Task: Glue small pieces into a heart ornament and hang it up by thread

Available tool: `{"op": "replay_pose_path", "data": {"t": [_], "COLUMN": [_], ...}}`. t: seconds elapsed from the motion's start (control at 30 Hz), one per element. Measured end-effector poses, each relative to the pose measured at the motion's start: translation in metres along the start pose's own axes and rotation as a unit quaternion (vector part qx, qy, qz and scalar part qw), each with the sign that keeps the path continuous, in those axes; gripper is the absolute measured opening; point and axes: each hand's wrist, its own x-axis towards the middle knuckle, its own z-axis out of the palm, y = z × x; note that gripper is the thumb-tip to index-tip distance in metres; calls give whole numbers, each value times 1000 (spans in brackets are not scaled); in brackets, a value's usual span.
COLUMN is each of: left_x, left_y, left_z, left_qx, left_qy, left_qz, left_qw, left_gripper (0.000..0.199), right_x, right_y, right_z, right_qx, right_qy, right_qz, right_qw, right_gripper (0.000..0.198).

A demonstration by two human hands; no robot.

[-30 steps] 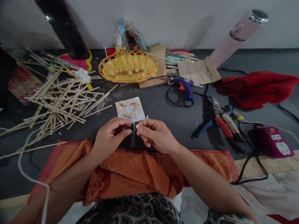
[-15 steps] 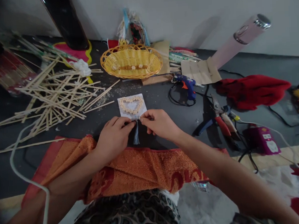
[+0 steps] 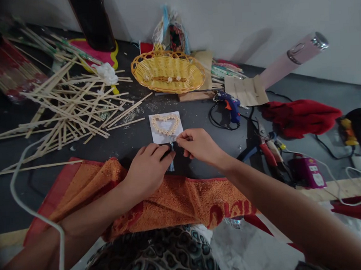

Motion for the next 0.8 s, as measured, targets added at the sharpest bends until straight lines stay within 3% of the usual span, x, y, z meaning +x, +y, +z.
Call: {"op": "replay_pose_path", "data": {"t": [0.57, 0.8], "left_x": [-2, -2], "left_y": [4, 4], "left_z": [2, 2], "left_qx": [18, 19], "left_qy": [-4, -3], "left_qz": [-20, -14], "left_qw": [1000, 1000], "left_gripper": [34, 35], "right_x": [-1, 3], "right_y": [-8, -8], "right_z": [9, 11], "right_qx": [-99, -139], "right_qy": [-6, -1], "right_qz": [40, 5], "right_qw": [994, 990], "right_gripper": [19, 22]}}
